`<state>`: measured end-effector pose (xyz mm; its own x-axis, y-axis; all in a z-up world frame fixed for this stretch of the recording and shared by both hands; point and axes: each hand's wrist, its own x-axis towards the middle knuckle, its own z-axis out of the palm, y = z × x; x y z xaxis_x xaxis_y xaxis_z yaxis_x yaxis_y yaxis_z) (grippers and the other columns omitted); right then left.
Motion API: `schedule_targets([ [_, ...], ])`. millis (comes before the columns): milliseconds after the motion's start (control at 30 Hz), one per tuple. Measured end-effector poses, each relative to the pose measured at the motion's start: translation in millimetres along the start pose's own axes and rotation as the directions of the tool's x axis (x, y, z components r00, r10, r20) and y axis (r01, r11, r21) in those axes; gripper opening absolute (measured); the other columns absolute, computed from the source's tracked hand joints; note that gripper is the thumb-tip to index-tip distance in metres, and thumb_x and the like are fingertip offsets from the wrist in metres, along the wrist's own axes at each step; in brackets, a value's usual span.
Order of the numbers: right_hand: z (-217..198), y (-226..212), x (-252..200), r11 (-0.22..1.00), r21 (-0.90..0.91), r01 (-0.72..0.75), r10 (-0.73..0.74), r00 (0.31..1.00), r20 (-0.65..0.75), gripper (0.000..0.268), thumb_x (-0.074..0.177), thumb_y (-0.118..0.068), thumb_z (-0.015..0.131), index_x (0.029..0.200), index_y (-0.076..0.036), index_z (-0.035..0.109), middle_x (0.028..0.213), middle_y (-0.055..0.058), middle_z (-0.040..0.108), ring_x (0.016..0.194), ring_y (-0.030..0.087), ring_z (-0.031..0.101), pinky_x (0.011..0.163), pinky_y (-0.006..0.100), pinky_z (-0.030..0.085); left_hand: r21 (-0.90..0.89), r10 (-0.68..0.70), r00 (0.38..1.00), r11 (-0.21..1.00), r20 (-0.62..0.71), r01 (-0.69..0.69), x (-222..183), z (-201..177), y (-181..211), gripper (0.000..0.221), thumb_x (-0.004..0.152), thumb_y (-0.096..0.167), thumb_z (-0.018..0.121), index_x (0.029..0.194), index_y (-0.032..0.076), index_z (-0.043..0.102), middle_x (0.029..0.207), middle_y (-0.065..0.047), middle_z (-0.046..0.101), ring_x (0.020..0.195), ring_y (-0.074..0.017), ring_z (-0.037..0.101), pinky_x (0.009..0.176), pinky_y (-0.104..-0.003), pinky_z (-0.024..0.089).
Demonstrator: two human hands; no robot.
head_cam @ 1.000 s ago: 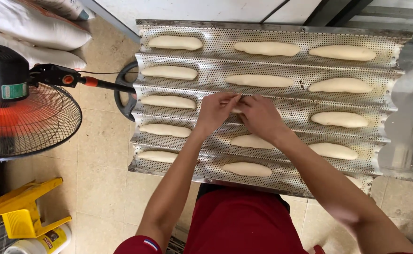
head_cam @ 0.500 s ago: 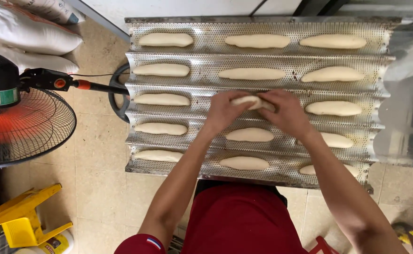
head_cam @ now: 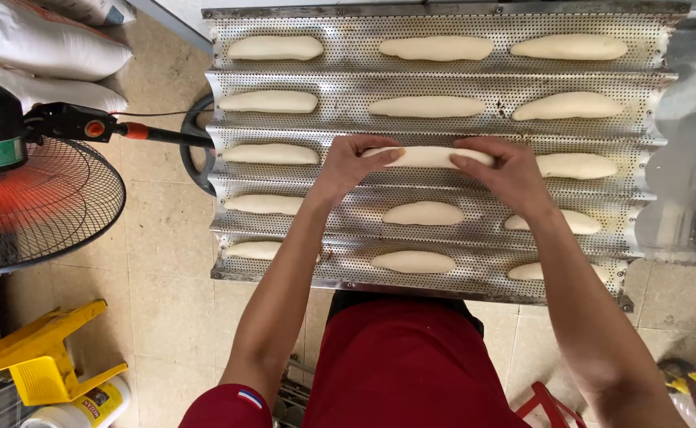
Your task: Placing shaped dough pieces onto perforated baking trays and organizing the trays on a rack in a bakery.
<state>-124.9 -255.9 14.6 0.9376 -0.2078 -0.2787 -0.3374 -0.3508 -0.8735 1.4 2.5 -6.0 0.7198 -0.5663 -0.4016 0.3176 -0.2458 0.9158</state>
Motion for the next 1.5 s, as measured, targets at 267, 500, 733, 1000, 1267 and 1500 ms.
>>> schedule_targets([
  [267,-9.8,6.6,-7.7,0.966,-0.248,-0.072,0.054,0.995,-0.081,0.035,0.091,-0.03,0.083,0.12,-0.011,0.079,0.103,0.012,0.078,0.083,0.019,0.072,0.073,0.032,0.058,0.327,-0.005,0.999,0.945,-0.052,0.022,-1.6,-18.6,-10.0,0.031,0.092,0.029,0.079,0.115,0.008,0.08,0.085,-0.008,0.078,0.072,-0.0128,0.067,0.064,-0.027,0.052],
  [500,-12.2,37.4,-13.2,0.907,-0.352,0.233,-0.278,0.957,-0.081,0.027,0.094,-0.02,0.083,0.117,-0.006,0.08,0.115,0.015,0.076,0.093,0.023,0.074,0.082,0.033,0.06,0.712,0.396,0.91,0.674,-0.121,-0.198,-22.1,5.2,-21.3,0.017,0.092,0.021,0.078,0.106,0.012,0.082,0.107,-0.007,0.077,0.079,-0.0233,0.071,0.071,-0.039,0.057],
  [733,10.9,-7.4,-39.9,0.965,-0.224,0.137,-0.144,0.99,-0.013,0.024,0.096,-0.023,0.077,0.117,-0.011,0.076,0.118,0.01,0.075,0.094,0.022,0.076,0.083,0.033,0.062,0.552,0.512,0.826,0.77,-0.237,-0.319,-55.9,25.6,-9.4,0.02,0.096,0.018,0.074,0.113,0.008,0.077,0.113,-0.012,0.074,0.093,-0.0222,0.075,0.073,-0.03,0.064],
  [1000,84.1,-9.3,-41.5,0.644,-0.463,0.609,-0.467,0.793,0.391,0.027,0.08,-0.015,0.076,0.107,-0.015,0.077,0.105,0.008,0.072,0.099,0.035,0.067,0.087,0.048,0.056,0.364,0.128,0.972,0.93,-0.199,-0.048,-84.4,49.7,-17.7,0.029,0.099,0.026,0.068,0.117,0.006,0.077,0.096,-0.012,0.08,0.077,-0.0176,0.073,0.067,-0.031,0.056],
  [1267,30.2,5.0,-69.6,0.8,-0.385,0.46,-0.403,0.888,0.223,0.049,0.08,-0.027,0.085,0.122,-0.005,0.073,0.12,0.014,0.071,0.107,0.035,0.068,0.09,0.045,0.056,0.16,0.048,0.999,0.986,0.016,-0.05,-71.5,78.0,-34.2,0.043,0.094,0.042,0.069,0.115,0.004,0.077,0.095,-0.011,0.08,0.086,-0.0143,0.076,0.079,-0.03,0.06],
  [1500,27.8,21.3,-80.8,0.945,0.052,0.322,-0.326,0.943,0.074,0.042,0.09,-0.019,0.082,0.129,-0.006,0.071,0.125,0.012,0.07,0.105,0.019,0.066,0.091,0.032,0.056,0.126,0.203,0.973,0.974,-0.11,-0.189,-79.6,69.2,-18.3,0.037,0.086,0.028,0.082,0.116,0.005,0.079,0.1,-0.008,0.082,0.09,-0.0156,0.078,0.079,-0.027,0.063],
])
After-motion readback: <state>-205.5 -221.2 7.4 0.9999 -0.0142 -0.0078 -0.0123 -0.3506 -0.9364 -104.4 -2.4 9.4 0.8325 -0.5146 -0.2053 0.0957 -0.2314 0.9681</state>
